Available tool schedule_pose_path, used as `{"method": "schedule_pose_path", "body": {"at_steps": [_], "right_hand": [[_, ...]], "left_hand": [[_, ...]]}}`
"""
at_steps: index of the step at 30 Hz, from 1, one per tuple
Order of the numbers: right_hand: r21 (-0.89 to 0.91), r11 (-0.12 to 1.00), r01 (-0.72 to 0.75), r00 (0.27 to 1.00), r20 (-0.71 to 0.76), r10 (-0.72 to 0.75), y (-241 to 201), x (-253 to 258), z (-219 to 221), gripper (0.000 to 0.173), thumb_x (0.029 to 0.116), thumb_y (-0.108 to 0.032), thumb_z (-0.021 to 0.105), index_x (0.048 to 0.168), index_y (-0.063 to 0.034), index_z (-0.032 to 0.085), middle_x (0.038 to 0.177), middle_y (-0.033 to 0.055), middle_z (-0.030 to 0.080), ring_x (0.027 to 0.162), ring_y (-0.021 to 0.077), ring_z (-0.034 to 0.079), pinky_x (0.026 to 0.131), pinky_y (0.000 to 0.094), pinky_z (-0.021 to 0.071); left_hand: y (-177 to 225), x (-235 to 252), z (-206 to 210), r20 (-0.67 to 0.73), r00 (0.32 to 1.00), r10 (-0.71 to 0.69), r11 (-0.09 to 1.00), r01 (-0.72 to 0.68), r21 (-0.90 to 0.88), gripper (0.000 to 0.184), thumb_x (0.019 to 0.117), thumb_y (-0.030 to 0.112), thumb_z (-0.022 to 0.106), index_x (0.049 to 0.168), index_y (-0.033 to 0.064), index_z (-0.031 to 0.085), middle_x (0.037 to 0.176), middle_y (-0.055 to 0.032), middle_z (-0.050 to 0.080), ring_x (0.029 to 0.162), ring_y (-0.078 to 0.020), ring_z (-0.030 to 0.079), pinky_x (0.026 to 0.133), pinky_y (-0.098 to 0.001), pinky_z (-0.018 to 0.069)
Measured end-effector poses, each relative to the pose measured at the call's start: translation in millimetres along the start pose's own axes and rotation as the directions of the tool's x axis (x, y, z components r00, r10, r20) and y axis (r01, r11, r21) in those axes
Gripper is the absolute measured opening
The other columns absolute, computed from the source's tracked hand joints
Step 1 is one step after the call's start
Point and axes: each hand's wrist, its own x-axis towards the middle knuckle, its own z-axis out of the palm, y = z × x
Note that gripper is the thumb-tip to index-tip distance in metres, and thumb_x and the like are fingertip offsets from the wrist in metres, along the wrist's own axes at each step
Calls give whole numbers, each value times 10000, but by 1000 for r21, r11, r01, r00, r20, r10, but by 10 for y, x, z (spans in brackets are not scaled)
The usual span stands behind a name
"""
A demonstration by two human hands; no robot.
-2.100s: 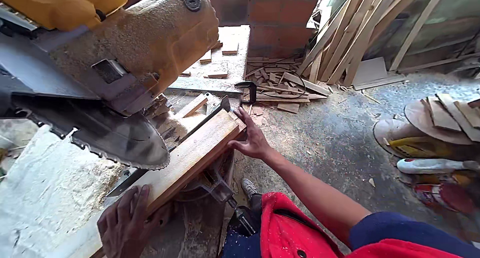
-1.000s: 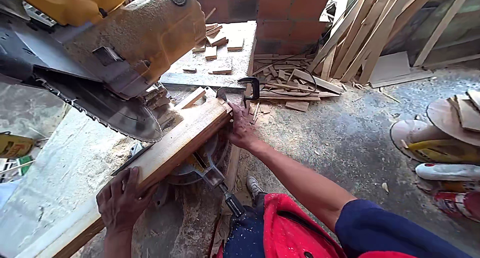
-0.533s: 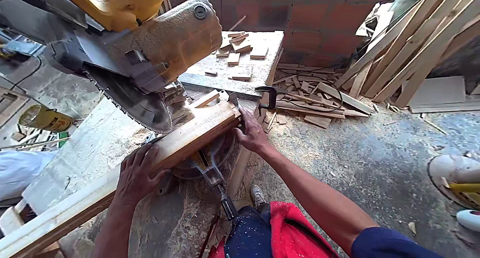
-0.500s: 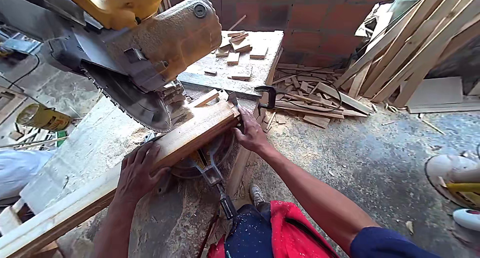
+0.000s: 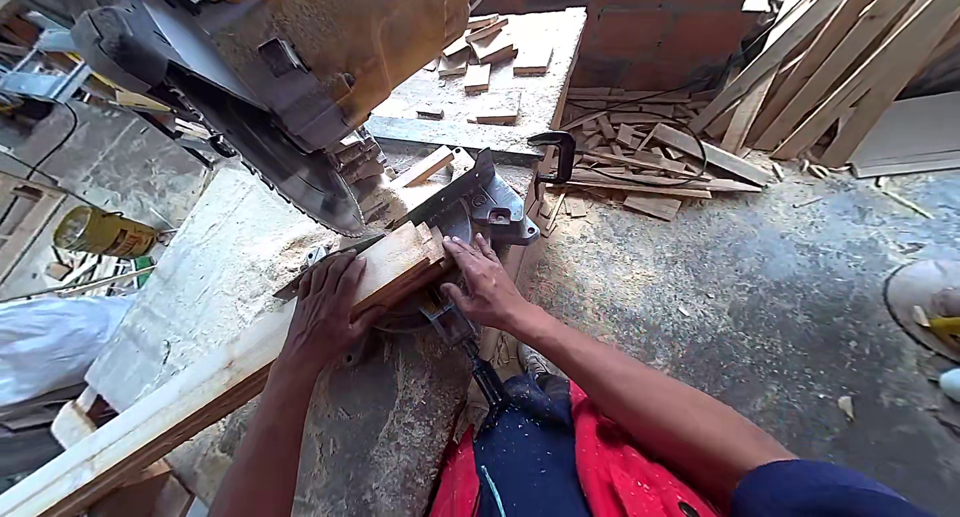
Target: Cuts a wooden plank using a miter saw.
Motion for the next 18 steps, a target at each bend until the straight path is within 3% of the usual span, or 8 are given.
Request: {"method": "schedule_pose_path", "body": {"at_steps": [3, 6, 7, 9, 10, 12, 15, 18], "right_hand": [[54, 998, 39, 998, -52, -36, -67, -171, 23, 656, 877, -345, 774, 1419, -39, 567, 1406, 72, 641, 1402, 189, 522, 1281, 499, 235], [101, 994, 51, 996, -72, -44, 6, -135, -98, 743, 781, -466, 860, 1340, -45, 610, 1302, 56, 691, 1295, 186, 606, 1254, 497, 303], [109, 993, 53, 998, -52, -47, 55, -58, -122, 858, 728, -517, 883, 1376, -50, 566, 1337, 62, 667, 1324, 207, 579, 1250, 494, 303], [105, 993, 52, 997, 55, -58, 142, 117, -96, 1154, 652, -619, 883, 1540, -64, 397, 1528, 95, 513, 1473, 252, 412, 1270, 468, 251], [97, 993, 70, 991, 105, -80, 169, 191, -50, 1235, 647, -646, 870, 1585, -61, 320, 1585, 104, 451, 1518, 253, 345, 1292, 482, 169], [74, 986, 152, 979, 126, -160, 194, 248, 77, 1220, 704, -684, 804, 1605, -46, 284, 1597, 101, 446, 1532, 238, 325, 1289, 564, 36], [11, 976, 216, 970, 112, -216, 201, 249, 177, 1169, 772, -751, 691, 1609, -47, 276, 1580, 93, 471, 1531, 252, 322, 1259, 636, 8], [-3, 977, 212, 968, 135, -210, 187, 256, 162, 1168, 791, -756, 665, 1615, -39, 252, 1589, 114, 452, 1534, 274, 309, 1251, 647, 5]], "left_hand": [[53, -62, -9, 1, 1000, -1, 991, 1, -131, 943, 794, 701, 687, 1479, 88, 473, 1428, -164, 526, 1300, -341, 536, 1056, -531, 472], [105, -106, -46, 53, 998, -32, 984, 41, -172, 1049, 762, 712, 717, 1548, 99, 392, 1421, -152, 523, 1280, -334, 544, 1032, -538, 485], [123, -86, -64, 85, 995, -50, 983, 64, -172, 1076, 754, 725, 709, 1567, 107, 368, 1416, -150, 525, 1270, -338, 549, 1012, -553, 490], [153, -17, -87, 146, 986, -84, 978, 109, -176, 1107, 726, 757, 690, 1573, 120, 370, 1377, -148, 561, 1229, -339, 575, 978, -570, 498], [167, 21, -97, 170, 980, -103, 972, 135, -190, 1115, 707, 771, 694, 1560, 121, 390, 1350, -145, 581, 1208, -335, 586, 971, -571, 500], [206, 78, -111, 192, 969, -156, 949, 201, -241, 1105, 677, 795, 713, 1512, 117, 457, 1301, -139, 618, 1179, -325, 608, 971, -571, 500], [254, 106, -115, 179, 960, -213, 928, 257, -270, 1077, 664, 829, 706, 1465, 132, 519, 1268, -113, 648, 1166, -296, 630, 983, -574, 505], [303, 143, -119, 179, 963, -202, 935, 244, -258, 1044, 685, 800, 719, 1457, 124, 527, 1254, -120, 657, 1144, -304, 645, 957, -595, 513]]}}
